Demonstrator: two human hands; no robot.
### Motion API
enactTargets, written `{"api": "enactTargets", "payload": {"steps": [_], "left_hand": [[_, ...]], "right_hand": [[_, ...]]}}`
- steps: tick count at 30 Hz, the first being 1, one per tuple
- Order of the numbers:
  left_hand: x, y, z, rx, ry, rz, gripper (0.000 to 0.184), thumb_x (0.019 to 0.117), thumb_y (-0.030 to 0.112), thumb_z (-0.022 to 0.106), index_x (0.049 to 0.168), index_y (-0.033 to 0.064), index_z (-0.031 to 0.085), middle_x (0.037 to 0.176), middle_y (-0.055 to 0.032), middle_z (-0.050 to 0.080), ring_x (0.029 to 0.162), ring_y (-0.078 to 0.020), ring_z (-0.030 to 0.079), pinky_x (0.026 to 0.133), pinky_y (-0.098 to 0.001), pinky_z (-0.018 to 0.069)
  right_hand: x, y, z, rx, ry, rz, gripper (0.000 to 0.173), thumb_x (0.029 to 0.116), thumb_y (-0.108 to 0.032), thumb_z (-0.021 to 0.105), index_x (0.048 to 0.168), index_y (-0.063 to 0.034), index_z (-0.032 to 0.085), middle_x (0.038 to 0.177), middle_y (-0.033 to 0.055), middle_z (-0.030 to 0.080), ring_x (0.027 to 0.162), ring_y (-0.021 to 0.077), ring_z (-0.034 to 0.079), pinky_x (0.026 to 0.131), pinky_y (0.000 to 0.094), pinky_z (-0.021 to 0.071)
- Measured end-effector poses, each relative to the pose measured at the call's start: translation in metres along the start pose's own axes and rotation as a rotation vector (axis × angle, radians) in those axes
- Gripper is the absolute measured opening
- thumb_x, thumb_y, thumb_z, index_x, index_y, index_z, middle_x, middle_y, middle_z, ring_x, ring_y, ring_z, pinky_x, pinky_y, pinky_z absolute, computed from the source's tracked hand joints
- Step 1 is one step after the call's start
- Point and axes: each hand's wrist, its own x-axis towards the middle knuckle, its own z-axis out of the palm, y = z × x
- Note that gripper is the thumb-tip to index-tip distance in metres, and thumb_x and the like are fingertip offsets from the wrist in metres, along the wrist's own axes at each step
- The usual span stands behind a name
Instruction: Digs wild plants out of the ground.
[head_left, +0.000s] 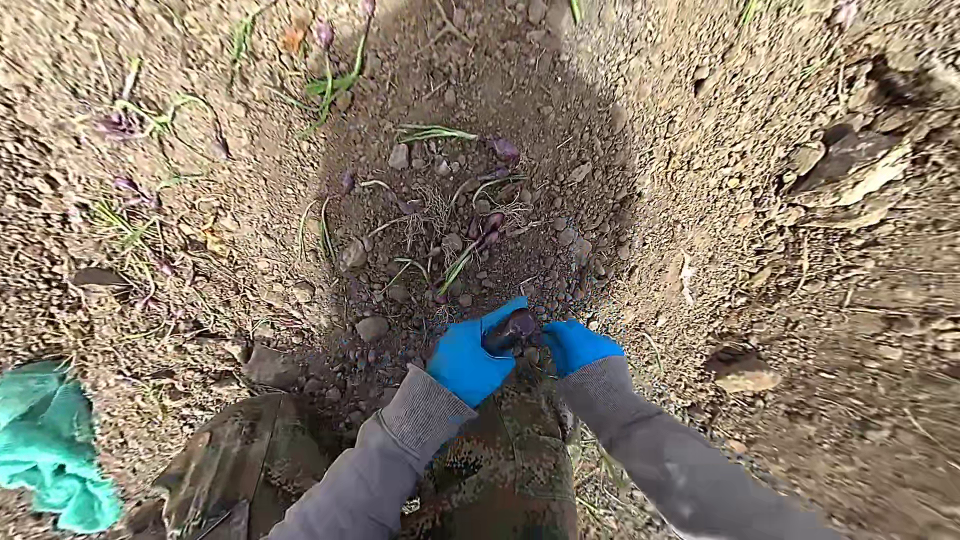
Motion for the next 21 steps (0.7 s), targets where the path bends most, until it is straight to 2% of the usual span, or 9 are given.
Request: {"api": "enactTargets", "payload": {"steps": [2, 4, 8, 12, 14, 15, 18, 19, 21], "left_hand": [[0.017, -0.023, 0.016, -0.005, -0.044, -0.116, 0.067, 0.0888, 0.004, 0.073, 0.148, 0.0289, 0.055, 0.120, -0.0077, 0.072, 0.095, -0.0199, 0.069, 0.085, -0.0461, 0.0569], [0.003, -0.018, 0.005, -0.031, -0.050, -0.119, 0.070, 0.0887, 0.002, 0.073, 0.149, 0.0304, 0.054, 0.121, -0.0046, 0.072, 0.096, -0.0165, 0.069, 0.085, -0.0421, 0.0576], [-0.065, -0.002, -0.045, -0.166, 0.111, 0.084, 0.057, 0.0812, 0.000, 0.074, 0.134, 0.0208, 0.068, 0.118, 0.0055, 0.074, 0.101, -0.0050, 0.070, 0.089, -0.0275, 0.0600], [-0.085, -0.027, -0.063, -0.132, 0.214, 0.110, 0.059, 0.0824, 0.002, 0.073, 0.137, 0.0238, 0.067, 0.121, 0.0058, 0.073, 0.102, -0.0064, 0.070, 0.090, -0.0282, 0.0599], [-0.068, -0.060, -0.058, -0.167, 0.207, 0.016, 0.056, 0.0848, -0.001, 0.073, 0.136, 0.0199, 0.067, 0.123, 0.0033, 0.072, 0.104, -0.0063, 0.069, 0.092, -0.0290, 0.0586], [-0.064, -0.073, -0.057, -0.219, 0.206, -0.018, 0.052, 0.0852, -0.004, 0.073, 0.134, 0.0154, 0.067, 0.124, 0.0013, 0.072, 0.100, -0.0068, 0.070, 0.089, -0.0287, 0.0589], [-0.076, -0.084, -0.081, -0.342, 0.261, -0.010, 0.044, 0.0818, -0.004, 0.072, 0.123, 0.0104, 0.072, 0.116, 0.0000, 0.074, 0.069, -0.0042, 0.063, 0.064, -0.0234, 0.0557], [-0.088, -0.081, -0.096, -0.372, 0.263, 0.011, 0.044, 0.0811, -0.003, 0.072, 0.122, 0.0111, 0.072, 0.111, 0.0000, 0.075, 0.063, -0.0033, 0.060, 0.059, -0.0217, 0.0541], [-0.113, -0.066, -0.127, -0.412, 0.266, -0.008, 0.047, 0.0795, 0.005, 0.071, 0.125, 0.0135, 0.072, 0.078, 0.0038, 0.068, 0.048, -0.0017, 0.048, 0.046, -0.0193, 0.0446]], "right_hand": [[0.008, -0.003, -0.008, -0.033, -0.062, 0.006, 0.033, 0.1090, -0.030, 0.052, 0.131, -0.0115, 0.068, 0.128, 0.0177, 0.069, 0.111, 0.0396, 0.070, 0.091, 0.0616, 0.0549], [0.025, -0.012, 0.001, -0.023, -0.112, -0.002, 0.032, 0.1078, -0.025, 0.053, 0.133, -0.0112, 0.067, 0.133, 0.0182, 0.067, 0.114, 0.0403, 0.069, 0.093, 0.0624, 0.0542], [0.048, -0.036, 0.020, -0.003, -0.309, 0.033, 0.036, 0.1073, -0.023, 0.053, 0.140, -0.0087, 0.061, 0.144, 0.0198, 0.059, 0.129, 0.0405, 0.060, 0.104, 0.0636, 0.0479], [0.027, -0.032, 0.026, -0.164, 0.089, -0.185, 0.038, 0.1003, -0.039, 0.060, 0.123, -0.0106, 0.073, 0.123, 0.0152, 0.070, 0.117, 0.0372, 0.065, 0.097, 0.0579, 0.0516], [0.027, -0.050, 0.015, -0.156, 0.250, -0.370, 0.028, 0.0989, -0.025, 0.064, 0.121, -0.0110, 0.075, 0.116, 0.0176, 0.072, 0.110, 0.0409, 0.068, 0.090, 0.0586, 0.0540], [0.031, -0.068, 0.008, -0.175, 0.227, -0.450, 0.032, 0.0974, -0.013, 0.064, 0.129, -0.0136, 0.072, 0.119, 0.0192, 0.071, 0.110, 0.0429, 0.068, 0.090, 0.0597, 0.0543], [0.058, -0.140, -0.021, -0.391, -0.127, -0.527, 0.072, 0.0957, 0.009, 0.057, 0.160, -0.0182, 0.041, 0.142, 0.0233, 0.058, 0.127, 0.0486, 0.057, 0.098, 0.0631, 0.0478], [0.066, -0.157, -0.027, -0.448, -0.211, -0.517, 0.065, 0.0974, 0.010, 0.055, 0.157, -0.0127, 0.043, 0.145, 0.0240, 0.056, 0.130, 0.0493, 0.054, 0.100, 0.0637, 0.0468], [0.068, -0.172, -0.035, -0.497, -0.294, -0.487, 0.049, 0.0989, 0.008, 0.053, 0.146, -0.0050, 0.053, 0.145, 0.0231, 0.056, 0.133, 0.0467, 0.053, 0.104, 0.0612, 0.0457]]}}
